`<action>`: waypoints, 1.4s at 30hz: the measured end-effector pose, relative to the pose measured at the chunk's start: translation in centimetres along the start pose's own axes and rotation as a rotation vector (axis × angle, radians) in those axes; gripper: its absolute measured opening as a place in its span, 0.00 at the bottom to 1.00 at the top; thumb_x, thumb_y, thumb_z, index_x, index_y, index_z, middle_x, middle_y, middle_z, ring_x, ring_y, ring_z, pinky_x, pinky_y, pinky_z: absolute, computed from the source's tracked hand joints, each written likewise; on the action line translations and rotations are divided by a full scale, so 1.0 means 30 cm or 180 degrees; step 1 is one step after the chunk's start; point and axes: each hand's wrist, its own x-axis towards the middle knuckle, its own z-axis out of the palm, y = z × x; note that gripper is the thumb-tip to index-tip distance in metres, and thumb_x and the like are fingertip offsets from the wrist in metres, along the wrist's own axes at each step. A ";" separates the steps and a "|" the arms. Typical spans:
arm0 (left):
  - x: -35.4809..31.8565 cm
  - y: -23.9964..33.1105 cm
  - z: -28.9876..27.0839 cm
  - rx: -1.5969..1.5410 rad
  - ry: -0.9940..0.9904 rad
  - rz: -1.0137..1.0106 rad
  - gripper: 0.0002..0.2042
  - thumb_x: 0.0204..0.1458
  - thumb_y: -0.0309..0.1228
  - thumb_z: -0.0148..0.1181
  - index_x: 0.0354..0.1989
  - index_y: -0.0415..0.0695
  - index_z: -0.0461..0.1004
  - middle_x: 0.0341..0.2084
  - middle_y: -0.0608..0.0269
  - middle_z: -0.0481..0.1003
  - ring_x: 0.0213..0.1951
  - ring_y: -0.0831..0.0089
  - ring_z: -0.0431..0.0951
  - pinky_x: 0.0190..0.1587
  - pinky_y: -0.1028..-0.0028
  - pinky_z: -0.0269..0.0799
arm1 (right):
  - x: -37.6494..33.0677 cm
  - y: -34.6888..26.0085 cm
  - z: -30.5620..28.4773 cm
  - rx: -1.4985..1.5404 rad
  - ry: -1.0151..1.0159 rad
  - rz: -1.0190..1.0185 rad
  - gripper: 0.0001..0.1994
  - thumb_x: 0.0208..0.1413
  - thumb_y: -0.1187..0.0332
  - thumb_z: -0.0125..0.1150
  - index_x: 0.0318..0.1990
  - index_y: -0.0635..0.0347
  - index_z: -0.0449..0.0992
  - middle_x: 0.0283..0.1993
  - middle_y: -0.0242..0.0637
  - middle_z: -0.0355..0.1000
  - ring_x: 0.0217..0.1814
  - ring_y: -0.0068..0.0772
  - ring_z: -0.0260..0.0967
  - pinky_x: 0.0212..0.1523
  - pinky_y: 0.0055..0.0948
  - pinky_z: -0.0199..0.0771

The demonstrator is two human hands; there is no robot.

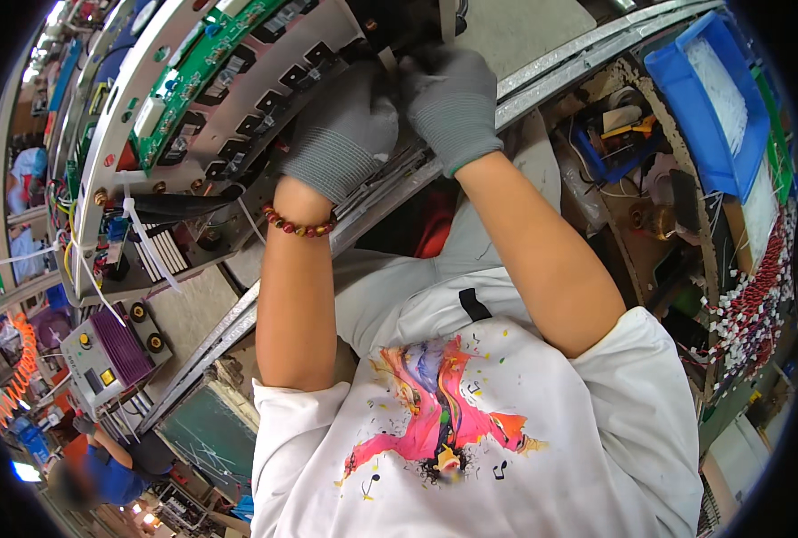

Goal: Assemble internal components and manage wiring for an electronic inverter or power unit.

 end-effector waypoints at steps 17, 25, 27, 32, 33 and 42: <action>0.008 -0.020 0.048 0.0140 -0.0430 -0.0203 0.13 0.48 0.32 0.52 0.39 0.37 0.73 0.34 0.39 0.75 0.35 0.43 0.76 0.37 0.57 0.73 | -0.037 -0.009 0.028 -0.0475 0.0099 0.0264 0.10 0.48 0.66 0.58 0.31 0.66 0.76 0.32 0.56 0.75 0.39 0.58 0.73 0.43 0.45 0.74; 0.042 0.004 0.036 0.0036 -0.0785 0.0088 0.14 0.52 0.35 0.53 0.40 0.37 0.74 0.36 0.41 0.75 0.38 0.45 0.76 0.39 0.57 0.73 | 0.039 0.080 0.068 -0.0404 -0.0180 -0.0044 0.10 0.48 0.67 0.58 0.33 0.63 0.79 0.34 0.56 0.75 0.40 0.52 0.75 0.44 0.37 0.75; 0.025 0.029 0.031 -0.0613 0.0160 -0.0033 0.13 0.50 0.35 0.55 0.36 0.38 0.76 0.36 0.42 0.75 0.40 0.50 0.76 0.40 0.61 0.73 | 0.013 0.028 0.064 0.0107 0.0017 0.0428 0.09 0.49 0.67 0.58 0.34 0.63 0.79 0.33 0.54 0.76 0.36 0.51 0.75 0.40 0.36 0.75; 0.012 -0.023 0.006 0.0502 -0.0223 0.1251 0.07 0.48 0.29 0.55 0.28 0.38 0.73 0.29 0.51 0.72 0.31 0.59 0.73 0.31 0.67 0.69 | 0.024 0.013 0.017 0.1065 -0.0140 0.0971 0.08 0.53 0.69 0.58 0.33 0.65 0.77 0.26 0.47 0.75 0.23 0.43 0.74 0.26 0.35 0.74; 0.004 -0.023 -0.004 -0.0145 -0.0623 0.0787 0.04 0.49 0.26 0.54 0.27 0.39 0.70 0.21 0.58 0.69 0.22 0.61 0.70 0.26 0.68 0.66 | 0.020 -0.014 0.011 0.1515 -0.0360 0.1337 0.08 0.55 0.69 0.57 0.33 0.66 0.75 0.24 0.45 0.73 0.20 0.41 0.72 0.22 0.33 0.71; 0.006 0.058 0.058 -0.3961 -0.0397 -0.1959 0.09 0.49 0.25 0.52 0.17 0.46 0.65 0.13 0.69 0.61 0.14 0.78 0.58 0.18 0.77 0.54 | 0.025 -0.016 -0.019 0.2010 -0.0515 0.1653 0.06 0.57 0.72 0.54 0.31 0.67 0.71 0.20 0.42 0.70 0.14 0.35 0.67 0.16 0.30 0.66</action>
